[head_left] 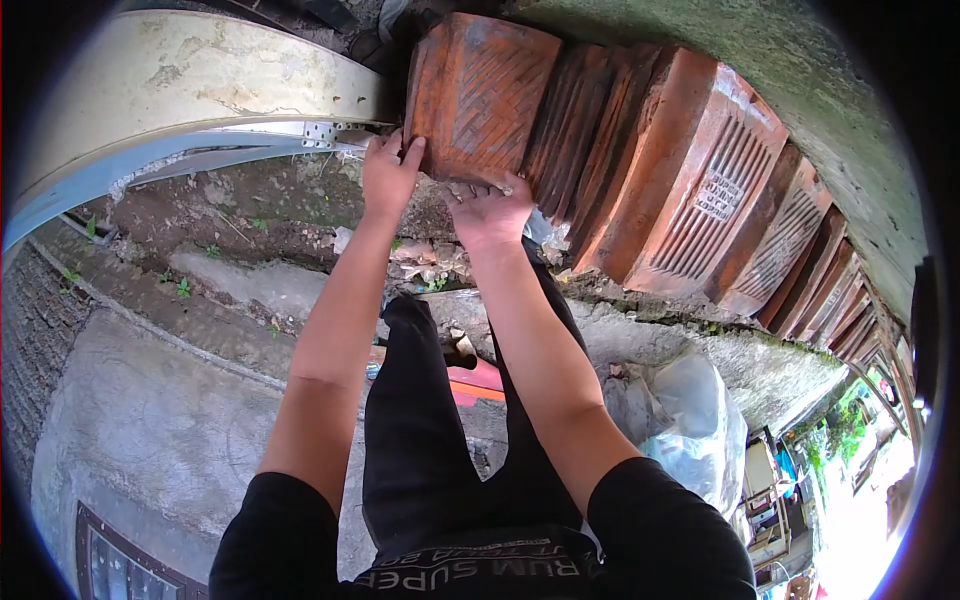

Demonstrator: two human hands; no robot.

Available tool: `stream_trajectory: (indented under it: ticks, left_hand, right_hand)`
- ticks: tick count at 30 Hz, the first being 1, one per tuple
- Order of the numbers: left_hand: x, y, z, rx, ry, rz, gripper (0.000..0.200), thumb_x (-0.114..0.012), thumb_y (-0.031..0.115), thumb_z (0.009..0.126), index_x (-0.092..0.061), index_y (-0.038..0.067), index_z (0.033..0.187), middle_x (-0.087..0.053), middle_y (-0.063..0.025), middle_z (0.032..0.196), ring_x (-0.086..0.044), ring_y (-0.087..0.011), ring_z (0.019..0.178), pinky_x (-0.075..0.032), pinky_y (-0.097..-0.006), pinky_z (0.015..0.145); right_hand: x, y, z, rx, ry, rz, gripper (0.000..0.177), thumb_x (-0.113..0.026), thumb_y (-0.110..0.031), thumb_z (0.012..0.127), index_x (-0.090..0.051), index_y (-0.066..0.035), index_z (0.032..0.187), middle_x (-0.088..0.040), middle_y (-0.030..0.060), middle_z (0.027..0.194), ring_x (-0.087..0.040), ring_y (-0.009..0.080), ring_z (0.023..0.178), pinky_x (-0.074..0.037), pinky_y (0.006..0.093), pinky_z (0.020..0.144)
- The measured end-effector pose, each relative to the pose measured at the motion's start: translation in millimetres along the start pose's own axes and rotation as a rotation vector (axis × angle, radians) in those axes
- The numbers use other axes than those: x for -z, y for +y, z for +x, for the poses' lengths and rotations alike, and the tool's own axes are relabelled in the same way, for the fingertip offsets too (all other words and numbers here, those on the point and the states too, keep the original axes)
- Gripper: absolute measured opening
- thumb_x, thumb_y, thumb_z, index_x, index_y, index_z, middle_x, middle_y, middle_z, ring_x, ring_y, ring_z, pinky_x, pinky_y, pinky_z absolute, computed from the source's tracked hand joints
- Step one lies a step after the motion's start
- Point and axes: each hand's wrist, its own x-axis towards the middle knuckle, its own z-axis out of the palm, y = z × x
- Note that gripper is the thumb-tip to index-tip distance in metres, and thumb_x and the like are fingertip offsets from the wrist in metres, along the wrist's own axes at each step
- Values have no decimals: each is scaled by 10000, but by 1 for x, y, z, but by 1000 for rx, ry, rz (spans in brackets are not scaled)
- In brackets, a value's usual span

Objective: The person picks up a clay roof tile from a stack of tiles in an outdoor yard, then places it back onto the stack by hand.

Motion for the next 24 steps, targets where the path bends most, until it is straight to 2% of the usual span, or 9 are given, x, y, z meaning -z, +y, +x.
stream_trajectory:
  ticks: [5, 7, 11, 14, 16, 20, 21, 23, 24]
  left_hand:
    - [-30, 7, -3, 46, 74, -385, 697, -610, 359, 944, -399, -132, 1390, -502, -319, 1337, -507, -403, 1244, -388, -399, 1061]
    - [-27, 8, -3, 91, -43, -423, 819, -589, 374, 961, -224, -178, 1444, -380, -354, 1449, -405, -391, 1362, -304, -381, 1133]
    - [-15, -7, -9, 102, -108, -523, 811, -579, 398, 967, -240, -155, 1454, -377, -338, 1461, -375, -384, 1390, -285, -378, 1147]
    - [15, -33, -36, 142, -92, -288, 825, -546, 478, 969, -263, -109, 1475, -313, -288, 1530, -302, -360, 1441, -252, -377, 1166]
    - [47, -50, -71, 182, -155, -332, 803, -529, 493, 971, -294, -86, 1475, -320, -295, 1524, -312, -370, 1434, -258, -377, 1163]
    - [124, -100, -161, 302, -398, -68, 716, -540, 464, 964, -399, -54, 1438, -496, -282, 1401, -467, -374, 1333, -360, -379, 1097]
    - [157, -81, -184, 422, -471, -118, 720, -559, 481, 943, -426, -30, 1432, -513, -273, 1389, -485, -388, 1314, -354, -375, 1107]
    - [182, -155, -239, 387, -597, 174, 729, -549, 501, 945, -368, 56, 1494, -518, -217, 1409, -490, -346, 1321, -327, -372, 1128]
    - [193, -143, -224, 351, -576, 172, 729, -549, 501, 945, -368, 56, 1494, -518, -217, 1409, -490, -346, 1321, -327, -372, 1128]
  right_hand:
    - [5, -3, 3, -48, -116, 66, 814, -466, -361, 892, -90, -73, 1555, -52, 119, 1641, 16, 315, 1519, 56, 526, 1202]
    - [5, -3, 3, -12, -133, 10, 741, -434, -363, 918, -146, -55, 1529, -59, 142, 1631, -32, 322, 1512, -11, 540, 1206]
    - [7, -6, 4, -21, -63, -71, 752, -430, -372, 922, -131, -61, 1537, -66, 146, 1630, -37, 325, 1512, -4, 536, 1205]
    - [33, 2, 4, -6, -190, -221, 736, -443, -347, 923, -156, -45, 1529, -80, 149, 1627, -57, 322, 1510, -25, 542, 1204]
    - [58, 5, 2, -42, 30, -355, 692, -480, -323, 932, -226, -25, 1502, -158, 154, 1610, -137, 322, 1496, -106, 547, 1200]
    - [113, -23, -52, -128, -76, -654, 523, -564, -156, 931, -415, -41, 1419, -461, 122, 1447, -424, 289, 1336, -322, 483, 1106]
    - [122, -35, -82, -104, -98, -702, 513, -580, -163, 930, -435, -50, 1409, -491, 115, 1421, -443, 278, 1321, -344, 471, 1085]
    - [134, -66, -129, -82, -130, -762, 510, -622, -214, 931, -464, -80, 1397, -543, 100, 1373, -479, 243, 1289, -361, 444, 1074]
    - [115, -68, -141, -51, -160, -758, 510, -622, -214, 931, -464, -80, 1397, -543, 100, 1373, -479, 243, 1289, -361, 444, 1074]
